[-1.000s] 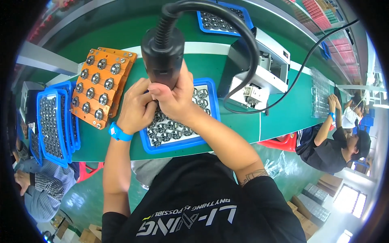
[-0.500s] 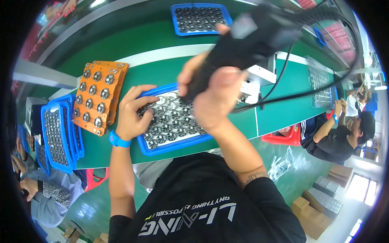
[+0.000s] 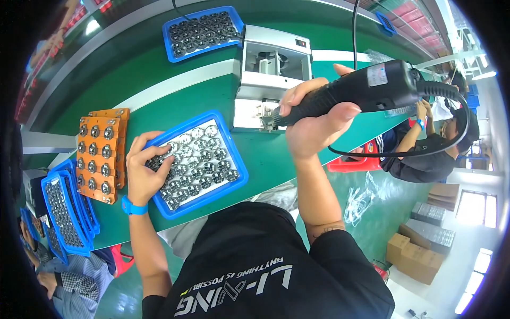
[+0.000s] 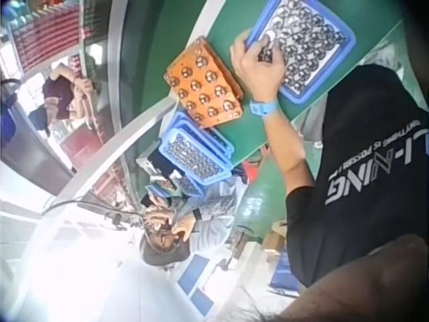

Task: The person assembles small electronic components into a tray, securing them with screws using an electric screwdriver and an automatic screw dispenser.

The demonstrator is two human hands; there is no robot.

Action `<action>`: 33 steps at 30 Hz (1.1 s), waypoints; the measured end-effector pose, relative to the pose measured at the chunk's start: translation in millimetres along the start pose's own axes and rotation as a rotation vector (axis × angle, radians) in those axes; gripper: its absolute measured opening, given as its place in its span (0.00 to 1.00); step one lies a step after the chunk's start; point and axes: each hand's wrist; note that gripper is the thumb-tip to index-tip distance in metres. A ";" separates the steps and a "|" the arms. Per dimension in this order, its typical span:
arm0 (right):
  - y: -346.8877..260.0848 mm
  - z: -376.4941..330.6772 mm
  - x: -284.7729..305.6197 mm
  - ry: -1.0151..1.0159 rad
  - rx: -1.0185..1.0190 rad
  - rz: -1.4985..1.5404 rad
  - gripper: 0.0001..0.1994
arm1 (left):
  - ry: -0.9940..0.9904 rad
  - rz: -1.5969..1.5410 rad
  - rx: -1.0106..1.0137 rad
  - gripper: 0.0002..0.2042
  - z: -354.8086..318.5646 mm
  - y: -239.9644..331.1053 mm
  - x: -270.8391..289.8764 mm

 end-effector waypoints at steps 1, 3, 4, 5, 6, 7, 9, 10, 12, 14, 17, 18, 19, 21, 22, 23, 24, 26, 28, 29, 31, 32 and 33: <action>2.8 -2.6 -0.2 -0.001 -0.002 0.001 0.39 | -0.001 -0.006 0.003 0.10 -0.4 -1.0 0.2; 8.3 -8.2 -1.0 -0.037 -0.014 -0.083 0.38 | -0.002 -0.011 0.011 0.10 -1.1 -3.8 1.2; 8.8 -10.9 -1.4 -0.042 -0.020 -0.082 0.38 | -0.007 -0.011 0.010 0.10 -2.6 -4.6 1.1; 8.6 -13.6 -1.5 -0.048 -0.007 -0.073 0.38 | -0.012 -0.011 0.009 0.10 -4.2 -5.5 0.9; 8.3 -16.3 -1.6 -0.054 0.006 -0.062 0.38 | -0.010 -0.010 0.020 0.10 -5.6 -6.2 0.5; 8.0 -17.9 -3.3 -0.062 -0.003 -0.058 0.38 | 0.021 -0.003 0.014 0.09 -6.3 -6.6 1.0; 6.6 -20.5 -5.1 -0.079 -0.044 -0.048 0.37 | 0.057 0.010 0.024 0.08 -8.8 -7.9 0.8; 5.3 -21.4 -3.6 -0.113 -0.117 -0.002 0.38 | 0.062 -0.001 0.016 0.08 -10.4 -9.3 1.0; 6.6 -30.8 -7.8 -0.146 -0.190 0.103 0.38 | 0.057 -0.013 0.021 0.08 -12.2 -9.9 1.4; 6.5 -41.3 -22.6 -0.144 -0.249 0.210 0.39 | 0.058 -0.021 0.021 0.08 -11.4 -9.7 -0.3; 10.9 -69.2 -65.8 -0.214 -0.198 0.367 0.43 | 0.063 -0.049 0.043 0.08 -15.0 -11.0 -2.9; 14.0 -80.0 -77.7 -0.224 -0.207 0.365 0.43 | 0.060 -0.036 0.034 0.08 -16.7 -10.6 -2.7; 21.0 -90.3 -90.9 -0.277 -0.184 0.331 0.44 | 0.062 -0.019 0.027 0.07 -18.0 -12.6 -2.0; 30.3 -104.2 -103.4 -0.380 -0.220 0.277 0.47 | 0.072 -0.027 0.043 0.07 -20.0 -15.0 -2.4; 33.4 -109.0 -107.6 -0.384 -0.224 0.252 0.46 | 0.070 -0.036 0.042 0.07 -21.9 -15.4 -2.8; 36.2 -112.4 -110.9 -0.389 -0.227 0.226 0.46 | 0.067 -0.045 0.040 0.07 -23.3 -15.5 -3.5; 37.9 -114.5 -111.9 -0.399 -0.232 0.229 0.46 | 0.065 -0.040 0.045 0.07 -24.2 -15.3 -4.7; 40.5 -116.6 -110.5 -0.385 -0.239 0.176 0.44 | 0.071 -0.041 0.051 0.07 -25.2 -14.8 -6.0; 43.4 -116.9 -109.8 -0.404 -0.234 0.196 0.44 | 0.060 -0.038 0.054 0.07 -24.8 -13.7 -5.0; 44.9 -117.2 -109.3 -0.413 -0.224 0.215 0.43 | 0.064 -0.039 0.059 0.07 -25.4 -14.5 -5.4; 48.6 -120.9 -108.1 -0.429 -0.202 0.213 0.43 | 0.058 -0.044 0.050 0.07 -26.6 -16.6 -5.3; 50.2 -123.0 -107.7 -0.438 -0.177 0.211 0.42 | 0.060 -0.044 0.051 0.07 -27.0 -17.5 -5.3; 51.4 -124.5 -107.4 -0.440 -0.177 0.212 0.42 | 0.061 -0.049 0.050 0.07 -27.2 -18.2 -5.5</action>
Point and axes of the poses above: each hand's wrist, its own z-axis towards the middle knuckle, its own x-axis out of the back of the hand, y = z × x
